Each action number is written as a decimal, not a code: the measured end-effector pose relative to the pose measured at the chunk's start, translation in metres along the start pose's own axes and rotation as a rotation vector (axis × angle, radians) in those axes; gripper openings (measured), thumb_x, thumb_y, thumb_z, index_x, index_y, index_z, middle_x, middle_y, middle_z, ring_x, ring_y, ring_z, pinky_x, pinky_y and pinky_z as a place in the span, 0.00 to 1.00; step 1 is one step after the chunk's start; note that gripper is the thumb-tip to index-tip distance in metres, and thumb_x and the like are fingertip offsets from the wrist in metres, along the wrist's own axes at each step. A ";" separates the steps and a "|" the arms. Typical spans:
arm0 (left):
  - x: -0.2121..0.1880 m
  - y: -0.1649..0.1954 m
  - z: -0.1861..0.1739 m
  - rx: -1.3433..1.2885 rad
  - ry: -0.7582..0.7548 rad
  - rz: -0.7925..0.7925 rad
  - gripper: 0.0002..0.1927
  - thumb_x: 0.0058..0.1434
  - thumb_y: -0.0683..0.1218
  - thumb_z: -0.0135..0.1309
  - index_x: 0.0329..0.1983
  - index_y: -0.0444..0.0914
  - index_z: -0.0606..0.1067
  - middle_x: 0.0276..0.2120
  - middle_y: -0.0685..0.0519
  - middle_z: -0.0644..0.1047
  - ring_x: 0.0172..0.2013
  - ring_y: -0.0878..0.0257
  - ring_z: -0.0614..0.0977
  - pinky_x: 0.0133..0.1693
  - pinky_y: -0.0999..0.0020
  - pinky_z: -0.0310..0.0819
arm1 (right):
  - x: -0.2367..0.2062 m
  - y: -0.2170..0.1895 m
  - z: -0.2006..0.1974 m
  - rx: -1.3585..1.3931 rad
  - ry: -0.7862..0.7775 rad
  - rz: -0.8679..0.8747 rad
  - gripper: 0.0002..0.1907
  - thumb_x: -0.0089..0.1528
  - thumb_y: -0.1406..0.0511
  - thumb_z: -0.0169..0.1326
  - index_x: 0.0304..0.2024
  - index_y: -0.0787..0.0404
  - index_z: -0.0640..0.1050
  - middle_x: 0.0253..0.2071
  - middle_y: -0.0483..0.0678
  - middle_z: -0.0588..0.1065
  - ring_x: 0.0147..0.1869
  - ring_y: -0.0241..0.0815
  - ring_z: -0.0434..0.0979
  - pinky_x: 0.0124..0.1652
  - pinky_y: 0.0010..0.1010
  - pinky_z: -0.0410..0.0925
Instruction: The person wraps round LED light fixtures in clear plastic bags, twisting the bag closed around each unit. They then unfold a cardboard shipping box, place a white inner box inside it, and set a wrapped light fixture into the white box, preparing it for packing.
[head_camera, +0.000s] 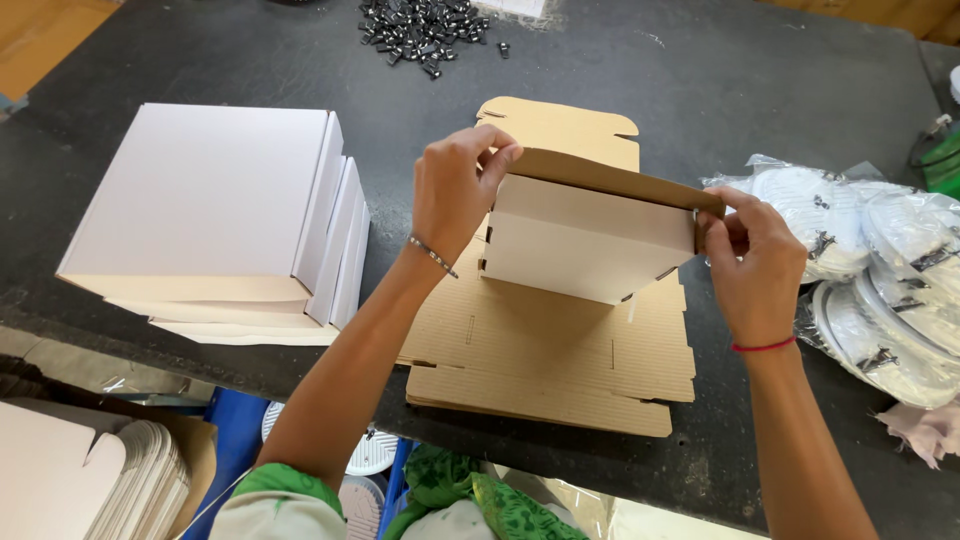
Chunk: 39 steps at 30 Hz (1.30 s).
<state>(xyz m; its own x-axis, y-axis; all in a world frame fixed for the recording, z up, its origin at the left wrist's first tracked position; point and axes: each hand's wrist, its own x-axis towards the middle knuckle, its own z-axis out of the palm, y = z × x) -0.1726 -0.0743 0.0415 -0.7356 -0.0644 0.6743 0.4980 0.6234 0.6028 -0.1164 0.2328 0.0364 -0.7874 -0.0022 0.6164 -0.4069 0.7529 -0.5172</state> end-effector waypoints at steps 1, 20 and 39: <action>0.003 0.000 0.000 0.014 -0.013 0.018 0.05 0.63 0.46 0.61 0.33 0.41 0.81 0.24 0.52 0.80 0.25 0.61 0.82 0.28 0.64 0.71 | 0.000 0.001 0.000 0.008 -0.004 0.013 0.13 0.70 0.72 0.56 0.57 0.63 0.80 0.38 0.52 0.78 0.35 0.37 0.79 0.39 0.28 0.72; 0.006 0.000 0.005 0.041 -0.022 -0.019 0.06 0.64 0.46 0.61 0.33 0.40 0.81 0.24 0.52 0.80 0.24 0.59 0.81 0.27 0.64 0.71 | -0.004 0.001 -0.001 -0.026 -0.005 0.008 0.13 0.70 0.72 0.56 0.57 0.64 0.80 0.39 0.52 0.79 0.37 0.38 0.80 0.40 0.28 0.72; -0.049 -0.022 0.001 0.144 0.139 0.353 0.09 0.66 0.44 0.63 0.49 0.42 0.80 0.51 0.57 0.81 0.50 0.57 0.81 0.50 0.62 0.77 | -0.036 0.008 0.003 -0.101 0.053 -0.094 0.18 0.66 0.74 0.57 0.59 0.60 0.80 0.51 0.52 0.77 0.54 0.48 0.77 0.53 0.37 0.71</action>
<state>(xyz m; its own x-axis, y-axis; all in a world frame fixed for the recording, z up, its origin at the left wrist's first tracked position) -0.1482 -0.0836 -0.0049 -0.4569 0.0739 0.8864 0.6317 0.7286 0.2648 -0.0926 0.2364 0.0083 -0.7210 -0.0433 0.6916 -0.4272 0.8136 -0.3945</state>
